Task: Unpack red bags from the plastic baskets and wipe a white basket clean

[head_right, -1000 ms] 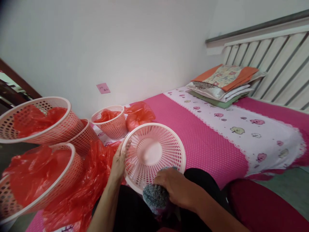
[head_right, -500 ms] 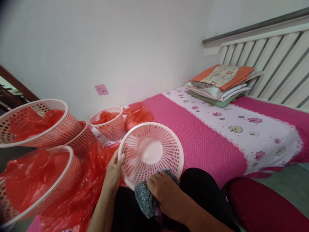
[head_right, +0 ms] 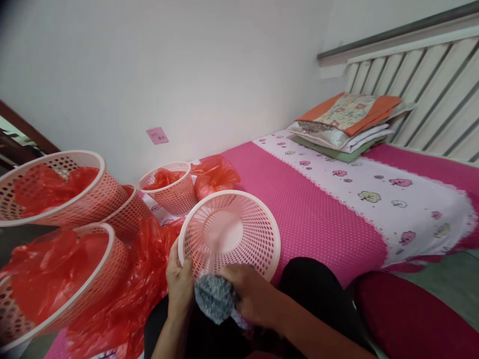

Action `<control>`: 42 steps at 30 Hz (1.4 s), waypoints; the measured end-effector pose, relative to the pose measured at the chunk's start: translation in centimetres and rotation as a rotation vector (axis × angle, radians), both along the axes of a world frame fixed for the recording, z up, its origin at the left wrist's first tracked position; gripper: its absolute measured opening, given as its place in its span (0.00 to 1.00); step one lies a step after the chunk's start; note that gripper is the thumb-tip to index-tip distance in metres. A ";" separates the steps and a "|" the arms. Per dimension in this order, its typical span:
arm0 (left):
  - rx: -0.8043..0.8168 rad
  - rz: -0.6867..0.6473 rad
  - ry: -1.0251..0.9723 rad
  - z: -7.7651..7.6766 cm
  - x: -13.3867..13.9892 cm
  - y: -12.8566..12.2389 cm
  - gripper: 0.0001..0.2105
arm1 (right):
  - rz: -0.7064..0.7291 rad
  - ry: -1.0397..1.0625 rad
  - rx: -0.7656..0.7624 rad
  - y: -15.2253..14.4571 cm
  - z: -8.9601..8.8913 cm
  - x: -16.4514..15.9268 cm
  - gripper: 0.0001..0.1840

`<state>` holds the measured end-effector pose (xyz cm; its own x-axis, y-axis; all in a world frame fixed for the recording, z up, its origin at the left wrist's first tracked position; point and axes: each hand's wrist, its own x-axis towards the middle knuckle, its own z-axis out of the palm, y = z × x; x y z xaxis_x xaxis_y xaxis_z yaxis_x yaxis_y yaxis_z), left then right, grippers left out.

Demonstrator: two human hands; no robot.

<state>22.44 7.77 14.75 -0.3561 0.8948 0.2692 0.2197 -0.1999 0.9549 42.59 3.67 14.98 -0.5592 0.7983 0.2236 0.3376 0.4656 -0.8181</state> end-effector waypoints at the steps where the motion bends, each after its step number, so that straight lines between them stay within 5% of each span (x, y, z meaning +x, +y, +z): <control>1: -0.005 -0.013 0.014 -0.1 -0.1 0.2 0.27 | -0.040 0.055 -0.041 0.7 0.2 0.6 0.11; 4: 0.013 -0.041 0.027 -0.5 -0.2 0.5 0.28 | -0.247 0.116 -0.094 3.7 0.7 1.9 0.12; 7: 0.028 -0.071 0.032 -1.0 0.1 0.4 0.28 | -0.415 -0.099 -0.026 7.3 1.1 1.8 0.17; 10: 0.032 -0.116 0.051 -1.2 0.6 0.1 0.29 | -0.416 -0.382 0.002 10.9 0.9 -0.1 0.20; 15: 0.037 -0.178 0.046 -1.3 0.8 -0.2 0.28 | -0.368 -0.539 -0.064 14.8 -1.5 -3.9 0.16; 25: -0.001 -0.165 -0.054 -1.6 0.4 0.0 0.28 | -0.353 -0.671 -0.228 15.0 -9.1 -7.2 0.19; 42: 0.012 -0.139 -0.067 -1.7 0.4 0.1 0.28 | -0.017 -0.648 -0.298 16.6 -8.7 -5.6 0.14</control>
<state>22.87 7.90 13.09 -0.2462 0.9337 0.2601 0.1254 -0.2354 0.9638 37.00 20.26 6.33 -0.4927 0.7835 -0.3787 0.8041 0.2435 -0.5423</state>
